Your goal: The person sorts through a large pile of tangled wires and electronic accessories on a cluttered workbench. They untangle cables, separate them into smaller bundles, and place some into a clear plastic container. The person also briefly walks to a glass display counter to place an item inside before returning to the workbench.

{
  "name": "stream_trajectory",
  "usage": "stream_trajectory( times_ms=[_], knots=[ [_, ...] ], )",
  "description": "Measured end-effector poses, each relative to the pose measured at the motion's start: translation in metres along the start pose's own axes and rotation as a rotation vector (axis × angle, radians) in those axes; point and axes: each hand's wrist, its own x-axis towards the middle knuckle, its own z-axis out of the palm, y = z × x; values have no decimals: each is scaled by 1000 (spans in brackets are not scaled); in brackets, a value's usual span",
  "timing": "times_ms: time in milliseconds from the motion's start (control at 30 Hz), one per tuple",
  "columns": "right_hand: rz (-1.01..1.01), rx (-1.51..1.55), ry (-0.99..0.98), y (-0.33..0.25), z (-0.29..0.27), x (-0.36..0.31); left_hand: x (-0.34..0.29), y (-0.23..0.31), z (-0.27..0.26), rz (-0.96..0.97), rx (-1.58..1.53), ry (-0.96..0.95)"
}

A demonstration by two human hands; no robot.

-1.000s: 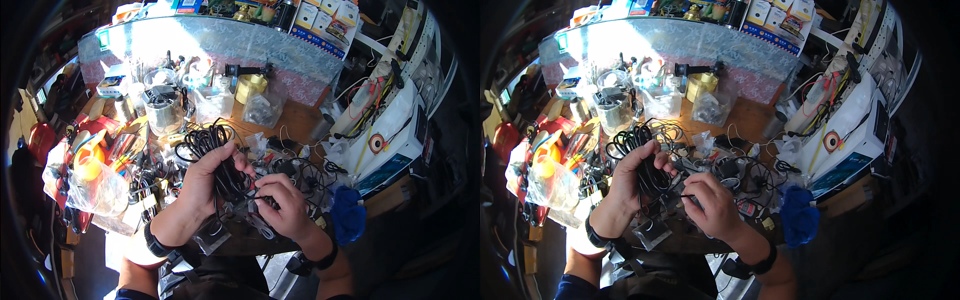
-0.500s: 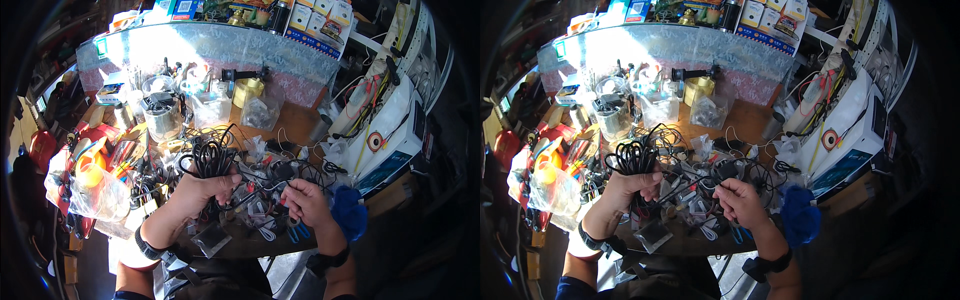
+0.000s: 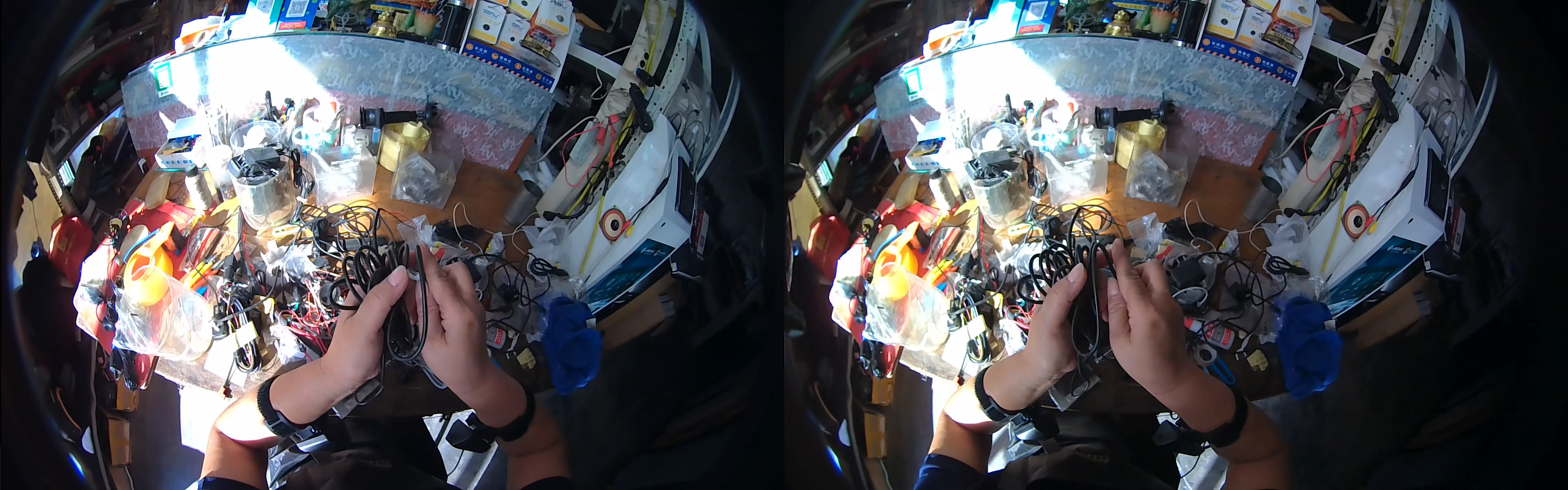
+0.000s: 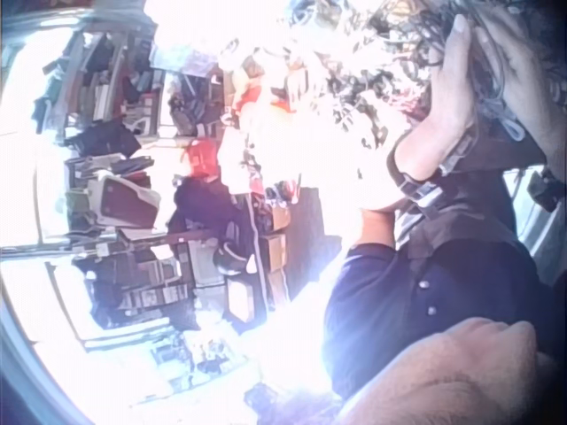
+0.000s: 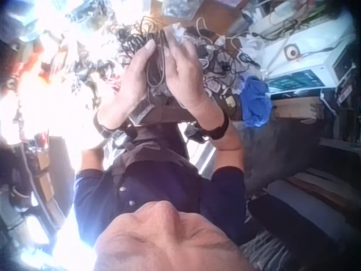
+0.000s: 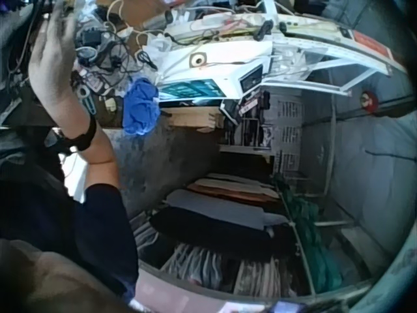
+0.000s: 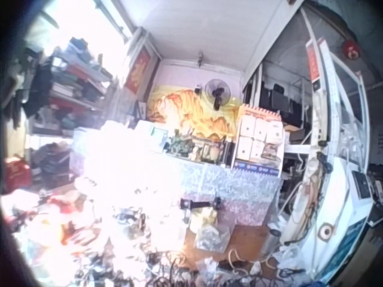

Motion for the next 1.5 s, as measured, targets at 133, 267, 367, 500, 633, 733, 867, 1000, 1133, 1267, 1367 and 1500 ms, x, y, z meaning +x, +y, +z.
stream_trajectory(
  times_ms=[133, 267, 367, 500, 633, 733, 867, 1000, 1133, 1267, 1367, 1500],
  knots=[
    [3, -151, -73, -6, -1, -3, -1, -2, 4, 24, -154, 94],
    [-34, -150, -179, -6, -4, -6, 0, 0, 6, 10, 160, 36],
    [-74, 292, -206, 7, -9, -3, 6, 4, 2, 23, -54, 143],
    [214, 780, -230, 18, -11, -11, 16, 16, -11, -49, -137, 73],
    [457, 823, -349, 24, -11, -23, 22, 20, -17, -91, -219, 67],
    [461, 846, -415, 28, -8, -27, 23, 16, -16, -63, -228, 60],
    [772, 1143, -522, 21, -7, -28, 19, 12, -16, -57, -177, 78],
    [819, 854, -626, 13, -41, -11, 17, 14, -20, 23, -53, 56],
    [424, 170, -385, 3, -58, -4, 15, 11, -20, 49, -39, 92],
    [-31, -16, -84, 3, -36, -8, 18, 5, -21, -115, -201, 55],
    [-198, 39, -127, 15, -19, -4, 16, 1, -21, -249, -288, 54],
    [-160, 65, -174, 24, -5, -15, 8, -3, -20, -163, -146, 72]
  ],
)
